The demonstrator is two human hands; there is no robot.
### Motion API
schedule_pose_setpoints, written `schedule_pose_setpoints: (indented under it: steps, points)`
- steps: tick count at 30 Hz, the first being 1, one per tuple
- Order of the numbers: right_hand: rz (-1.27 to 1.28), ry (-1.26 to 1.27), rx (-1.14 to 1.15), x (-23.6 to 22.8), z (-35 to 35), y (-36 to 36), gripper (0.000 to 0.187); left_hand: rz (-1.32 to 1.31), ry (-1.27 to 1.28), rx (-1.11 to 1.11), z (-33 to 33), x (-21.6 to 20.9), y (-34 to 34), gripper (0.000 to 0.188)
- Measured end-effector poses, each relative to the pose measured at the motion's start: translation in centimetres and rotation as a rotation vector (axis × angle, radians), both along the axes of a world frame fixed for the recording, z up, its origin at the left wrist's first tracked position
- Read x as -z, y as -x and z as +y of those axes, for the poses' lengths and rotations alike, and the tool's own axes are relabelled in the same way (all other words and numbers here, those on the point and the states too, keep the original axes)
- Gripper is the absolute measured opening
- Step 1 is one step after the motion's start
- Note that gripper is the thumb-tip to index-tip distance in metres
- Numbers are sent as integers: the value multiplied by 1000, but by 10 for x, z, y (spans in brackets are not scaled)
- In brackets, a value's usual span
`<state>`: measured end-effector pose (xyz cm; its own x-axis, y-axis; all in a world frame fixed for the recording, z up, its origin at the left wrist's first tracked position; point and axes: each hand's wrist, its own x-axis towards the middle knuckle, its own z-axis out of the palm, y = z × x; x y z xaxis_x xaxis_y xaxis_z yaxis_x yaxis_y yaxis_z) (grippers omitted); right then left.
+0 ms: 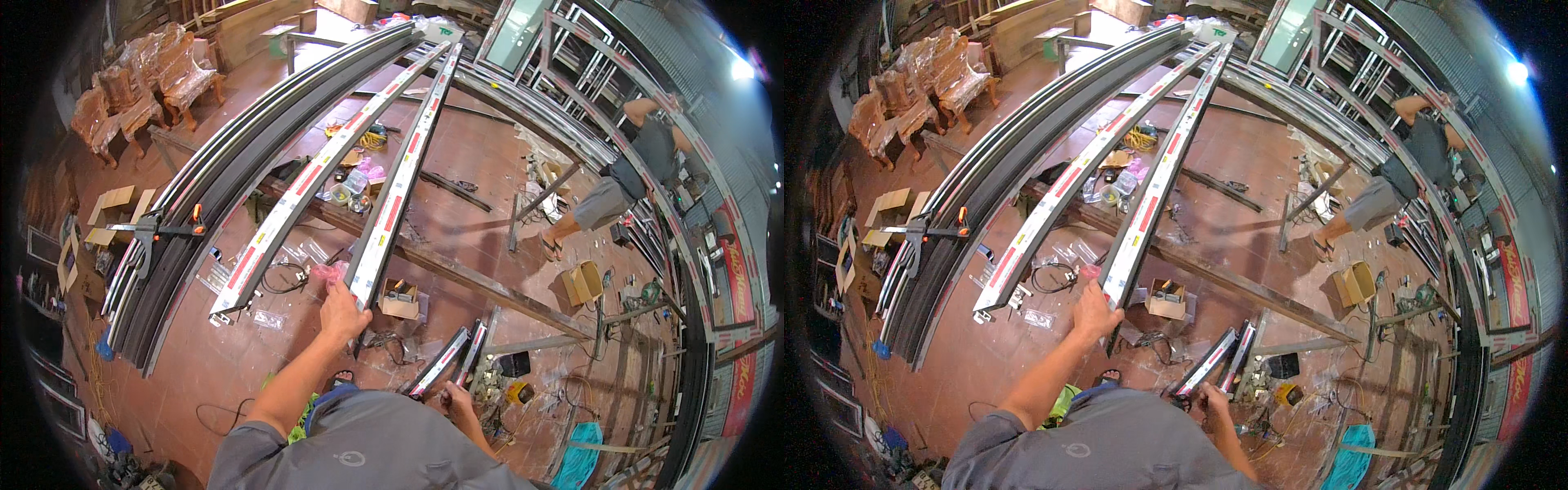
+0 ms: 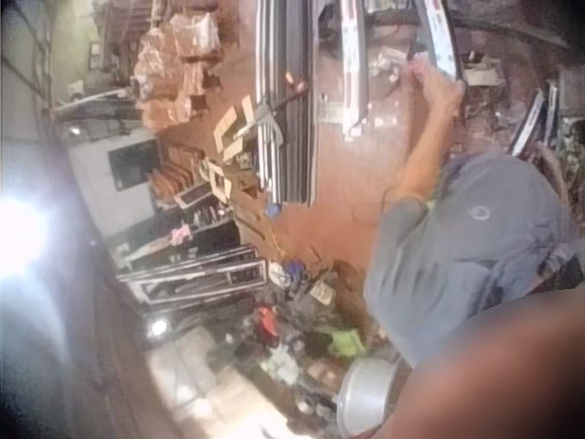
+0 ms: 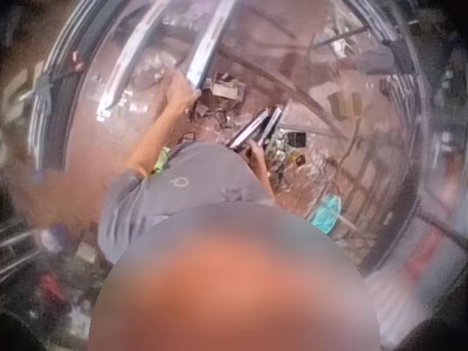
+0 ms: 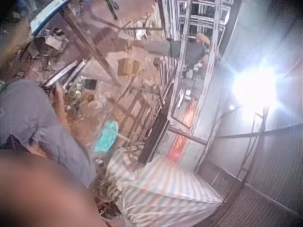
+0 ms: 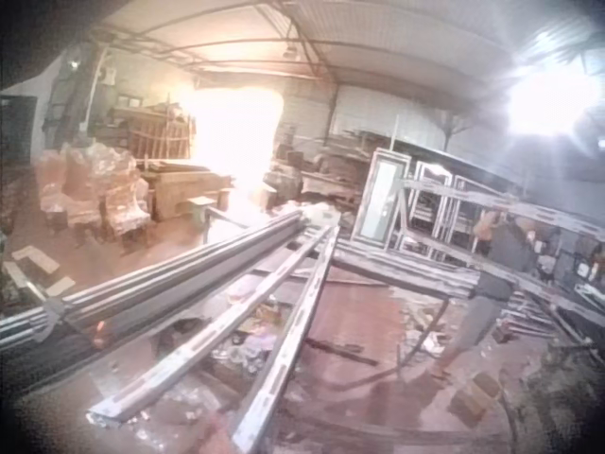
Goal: The person assembles aluminum window frames by hand, using a cordless drill to fasten screws at the corners. They repeatedly pick up frame sections, align them, drill fasteners, and place completed frames onto a stack.
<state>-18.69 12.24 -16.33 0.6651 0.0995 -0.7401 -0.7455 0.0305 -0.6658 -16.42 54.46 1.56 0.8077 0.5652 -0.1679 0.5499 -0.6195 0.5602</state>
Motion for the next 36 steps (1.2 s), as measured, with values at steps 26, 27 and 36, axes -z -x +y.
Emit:
schedule_pose_setpoints:
  steps: [26, 27, 36]
  points:
    - [-16, 134, -28, 14, -91, -3, 23, -112, -68, 198, 68, 0, 58, 92]
    - [-14, 121, -21, 13, -88, -2, 24, -107, -89, 232, 75, -1, 56, 94]
    - [-156, 136, -233, -9, -50, -27, 34, -102, 4, 364, -75, 3, 1, 81]
